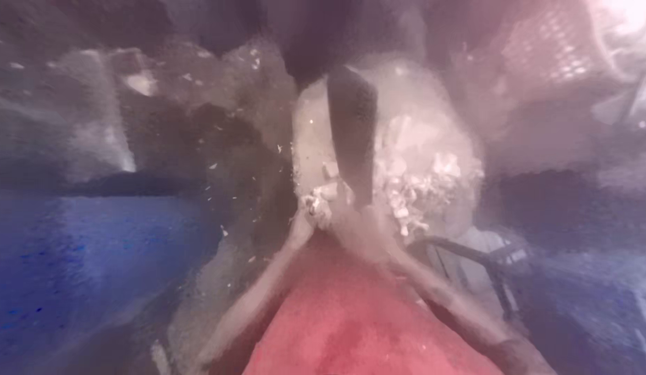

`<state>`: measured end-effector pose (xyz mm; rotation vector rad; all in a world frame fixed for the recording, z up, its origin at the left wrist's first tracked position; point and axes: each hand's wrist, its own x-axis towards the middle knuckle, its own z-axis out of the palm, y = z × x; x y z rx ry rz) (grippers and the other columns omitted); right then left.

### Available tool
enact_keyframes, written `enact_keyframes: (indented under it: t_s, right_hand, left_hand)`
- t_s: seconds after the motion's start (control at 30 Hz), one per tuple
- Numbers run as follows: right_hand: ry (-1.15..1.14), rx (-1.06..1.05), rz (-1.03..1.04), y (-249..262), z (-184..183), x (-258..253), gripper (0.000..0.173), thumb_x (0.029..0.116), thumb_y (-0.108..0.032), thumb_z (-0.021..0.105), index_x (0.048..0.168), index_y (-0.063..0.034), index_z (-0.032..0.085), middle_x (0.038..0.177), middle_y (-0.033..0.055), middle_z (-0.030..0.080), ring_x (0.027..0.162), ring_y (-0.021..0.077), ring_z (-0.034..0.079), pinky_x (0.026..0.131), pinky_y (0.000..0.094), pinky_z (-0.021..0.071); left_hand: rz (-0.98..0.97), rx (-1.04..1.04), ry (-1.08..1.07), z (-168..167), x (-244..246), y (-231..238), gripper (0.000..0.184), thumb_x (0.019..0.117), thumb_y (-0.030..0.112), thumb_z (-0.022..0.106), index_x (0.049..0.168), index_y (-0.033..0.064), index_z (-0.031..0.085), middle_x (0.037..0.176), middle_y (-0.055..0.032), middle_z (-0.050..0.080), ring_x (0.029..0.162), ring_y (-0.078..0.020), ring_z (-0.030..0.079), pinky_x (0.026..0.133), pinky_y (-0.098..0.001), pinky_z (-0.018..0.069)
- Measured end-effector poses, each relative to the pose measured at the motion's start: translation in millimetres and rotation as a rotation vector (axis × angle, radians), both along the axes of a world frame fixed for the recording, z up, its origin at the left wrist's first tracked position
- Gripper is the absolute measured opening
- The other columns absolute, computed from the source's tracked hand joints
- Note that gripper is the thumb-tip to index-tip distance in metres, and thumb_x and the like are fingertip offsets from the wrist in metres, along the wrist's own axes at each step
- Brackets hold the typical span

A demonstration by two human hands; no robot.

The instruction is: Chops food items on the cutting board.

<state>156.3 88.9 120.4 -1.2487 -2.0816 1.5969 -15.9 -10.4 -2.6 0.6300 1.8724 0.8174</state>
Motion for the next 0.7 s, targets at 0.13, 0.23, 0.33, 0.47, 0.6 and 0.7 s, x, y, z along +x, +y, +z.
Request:
enact_keyframes:
  t_s: [0.13, 0.23, 0.33, 0.47, 0.6, 0.7]
  right_hand:
    - [-0.274, -0.090, 0.084, -11, -71, 8, 0.051, 0.1104, -0.038, 0.039, 0.142, 0.0003, 0.052, 0.119, 0.0190, 0.067, 0.108, 0.0240, 0.067, 0.098, 0.0420, 0.0536]
    - [-0.228, -0.090, 0.088, -14, -67, 9, 0.052, 0.1104, -0.036, 0.038, 0.145, 0.0012, 0.049, 0.123, 0.0185, 0.066, 0.111, 0.0220, 0.066, 0.101, 0.0397, 0.0527]
    - [0.044, 0.020, 0.026, -25, -51, 11, 0.056, 0.1054, -0.043, 0.044, 0.131, 0.0047, 0.058, 0.105, 0.0121, 0.070, 0.095, 0.0123, 0.068, 0.088, 0.0323, 0.0586]
    - [-0.274, -0.070, 0.153, -22, -76, 22, 0.054, 0.1097, -0.043, 0.038, 0.137, -0.0004, 0.057, 0.117, 0.0180, 0.068, 0.107, 0.0231, 0.067, 0.098, 0.0419, 0.0533]
    - [-0.130, -0.045, 0.127, -24, -51, 19, 0.060, 0.1091, -0.045, 0.034, 0.140, 0.0022, 0.053, 0.115, 0.0159, 0.068, 0.105, 0.0187, 0.067, 0.096, 0.0373, 0.0548]
    - [0.059, 0.044, 0.141, -26, -52, 20, 0.062, 0.1055, -0.051, 0.041, 0.124, 0.0029, 0.064, 0.098, 0.0107, 0.071, 0.088, 0.0106, 0.068, 0.084, 0.0309, 0.0582]
  left_hand:
    - [0.140, 0.017, -0.154, -3, 21, 0, 0.059, 0.0937, 0.017, 0.071, 0.143, 0.0048, 0.041, 0.108, -0.0151, 0.067, 0.083, -0.0200, 0.070, 0.071, -0.0373, 0.0613]
    - [0.180, 0.011, -0.164, -2, 23, -5, 0.059, 0.0932, 0.016, 0.070, 0.142, 0.0032, 0.040, 0.104, -0.0147, 0.067, 0.079, -0.0191, 0.070, 0.068, -0.0359, 0.0612]
    - [0.189, 0.137, -0.238, -10, 23, -16, 0.059, 0.0933, 0.010, 0.070, 0.143, 0.0001, 0.040, 0.117, -0.0166, 0.064, 0.099, -0.0190, 0.067, 0.086, -0.0359, 0.0591]
    - [0.111, 0.015, -0.147, -5, 17, -10, 0.059, 0.0921, 0.015, 0.069, 0.143, 0.0055, 0.041, 0.110, -0.0148, 0.066, 0.088, -0.0201, 0.069, 0.074, -0.0379, 0.0602]
    - [-0.123, -0.206, 0.181, 14, -17, -15, 0.069, 0.0935, 0.030, 0.073, 0.151, 0.0141, 0.039, 0.115, -0.0157, 0.069, 0.101, -0.0306, 0.070, 0.090, -0.0539, 0.0568]
    - [-0.166, -0.099, 0.206, 9, -36, -18, 0.060, 0.0911, 0.026, 0.077, 0.142, 0.0116, 0.048, 0.112, -0.0145, 0.070, 0.099, -0.0280, 0.071, 0.089, -0.0525, 0.0578]
